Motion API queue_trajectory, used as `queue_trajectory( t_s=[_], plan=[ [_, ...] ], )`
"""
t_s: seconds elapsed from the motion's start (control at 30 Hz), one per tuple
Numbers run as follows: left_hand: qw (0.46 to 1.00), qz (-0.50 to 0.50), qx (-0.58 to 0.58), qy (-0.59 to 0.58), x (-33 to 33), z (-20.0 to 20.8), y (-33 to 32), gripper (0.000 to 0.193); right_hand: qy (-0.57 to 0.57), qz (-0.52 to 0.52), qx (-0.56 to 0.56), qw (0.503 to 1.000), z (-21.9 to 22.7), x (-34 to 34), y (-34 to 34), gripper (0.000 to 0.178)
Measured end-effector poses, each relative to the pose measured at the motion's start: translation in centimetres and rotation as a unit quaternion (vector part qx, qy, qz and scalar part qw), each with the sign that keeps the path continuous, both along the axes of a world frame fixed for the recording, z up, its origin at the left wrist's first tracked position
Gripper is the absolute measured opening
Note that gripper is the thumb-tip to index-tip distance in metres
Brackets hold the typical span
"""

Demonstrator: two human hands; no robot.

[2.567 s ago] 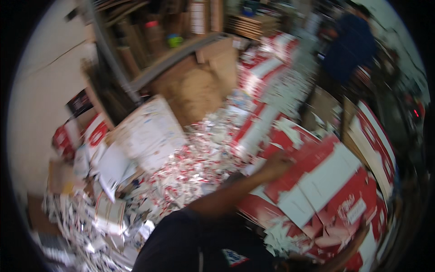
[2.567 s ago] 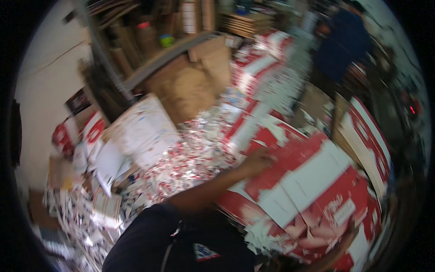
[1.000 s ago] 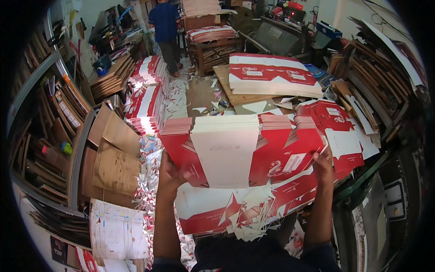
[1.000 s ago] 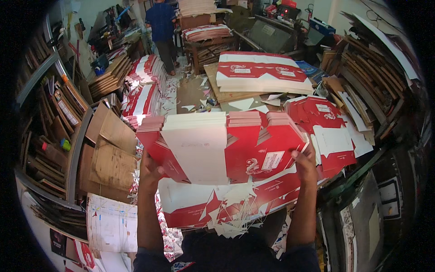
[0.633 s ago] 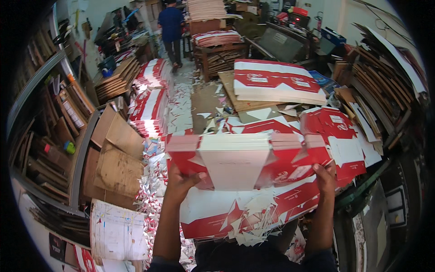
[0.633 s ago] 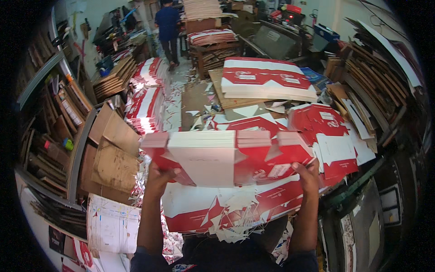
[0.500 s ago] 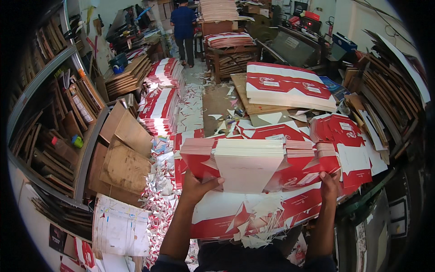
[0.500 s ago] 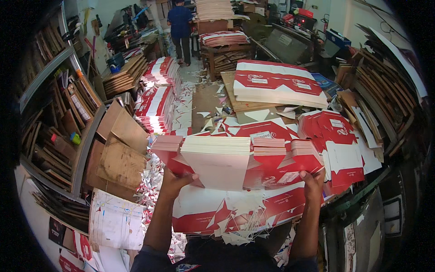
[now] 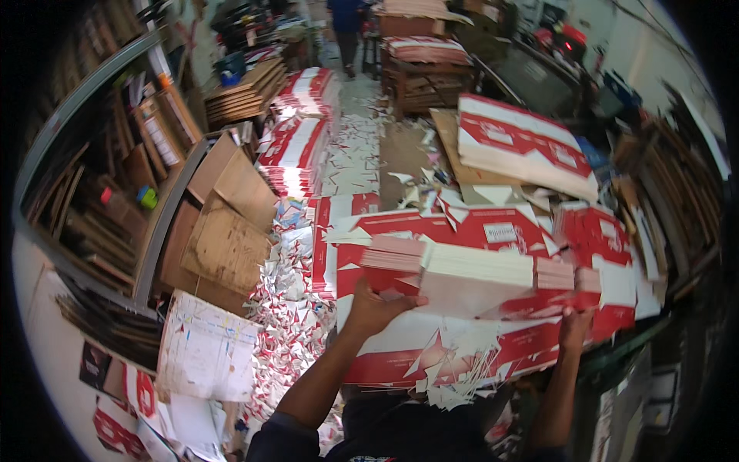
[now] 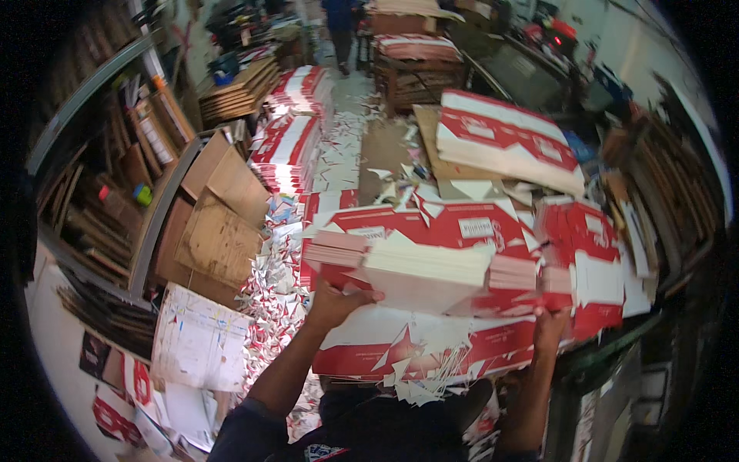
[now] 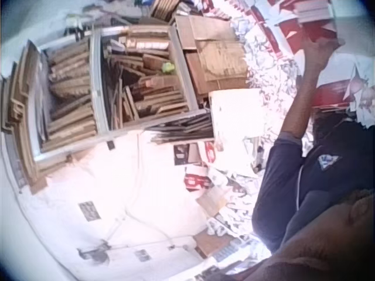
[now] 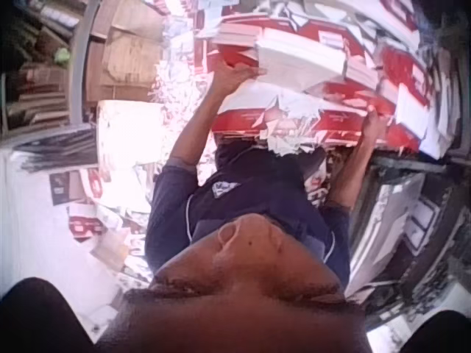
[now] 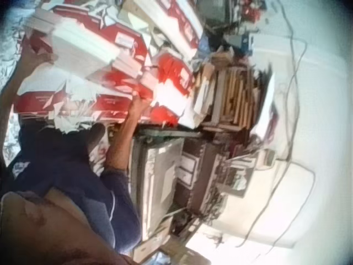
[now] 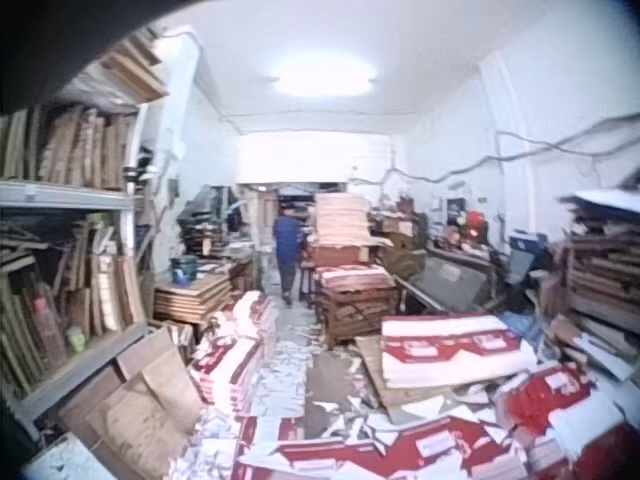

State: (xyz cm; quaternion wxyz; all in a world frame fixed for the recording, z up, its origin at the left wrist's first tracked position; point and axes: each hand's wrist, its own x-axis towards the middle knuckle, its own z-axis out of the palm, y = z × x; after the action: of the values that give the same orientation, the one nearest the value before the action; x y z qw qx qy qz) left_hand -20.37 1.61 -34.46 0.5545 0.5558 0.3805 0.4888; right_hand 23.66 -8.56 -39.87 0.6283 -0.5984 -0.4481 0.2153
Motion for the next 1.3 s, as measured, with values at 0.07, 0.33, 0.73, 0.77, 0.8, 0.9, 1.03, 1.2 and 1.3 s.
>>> queue_trajectory(
  t_s=[0.07,0.33,0.73,0.77,0.8,0.9,1.03,1.2,1.3],
  plan=[
    [0.998,0.017,0.060,-0.027,0.3,-0.1,0.2,0.055,-0.010,-0.032,0.003,0.999,0.7,-0.3,0.5,0.075],
    [0.999,0.040,0.003,-0.022,0.2,1.6,-0.3,0.057,0.016,0.037,-0.066,0.997,1.4,-0.8,0.1,0.078],
    [0.993,0.102,0.018,-0.062,2.2,6.9,-3.0,0.063,-0.024,0.038,-0.073,0.996,5.9,-2.8,2.9,0.068],
    [0.991,0.131,0.005,-0.002,1.9,8.1,-4.7,0.064,0.026,0.055,-0.089,0.994,8.8,-3.9,1.8,0.069],
    [0.986,0.155,-0.010,0.057,1.7,10.3,-7.0,0.065,0.075,0.068,-0.106,0.989,10.5,-4.3,0.6,0.070],
    [0.971,0.170,-0.099,0.135,-0.8,14.3,-15.4,0.067,0.001,0.092,-0.170,0.981,10.7,-3.3,-3.4,0.071],
    [0.948,0.234,-0.188,0.102,-5.3,16.5,-28.6,0.063,0.116,0.204,-0.255,0.938,14.4,-8.6,-11.3,0.067],
    [0.931,0.264,-0.248,0.037,-8.7,13.4,-40.5,0.057,0.249,0.316,-0.339,0.850,15.7,-13.9,-20.8,0.063],
    [0.917,0.255,-0.298,0.070,-10.4,12.7,-45.1,0.062,0.291,0.323,-0.383,0.815,14.3,-14.4,-25.4,0.061]
  ],
)
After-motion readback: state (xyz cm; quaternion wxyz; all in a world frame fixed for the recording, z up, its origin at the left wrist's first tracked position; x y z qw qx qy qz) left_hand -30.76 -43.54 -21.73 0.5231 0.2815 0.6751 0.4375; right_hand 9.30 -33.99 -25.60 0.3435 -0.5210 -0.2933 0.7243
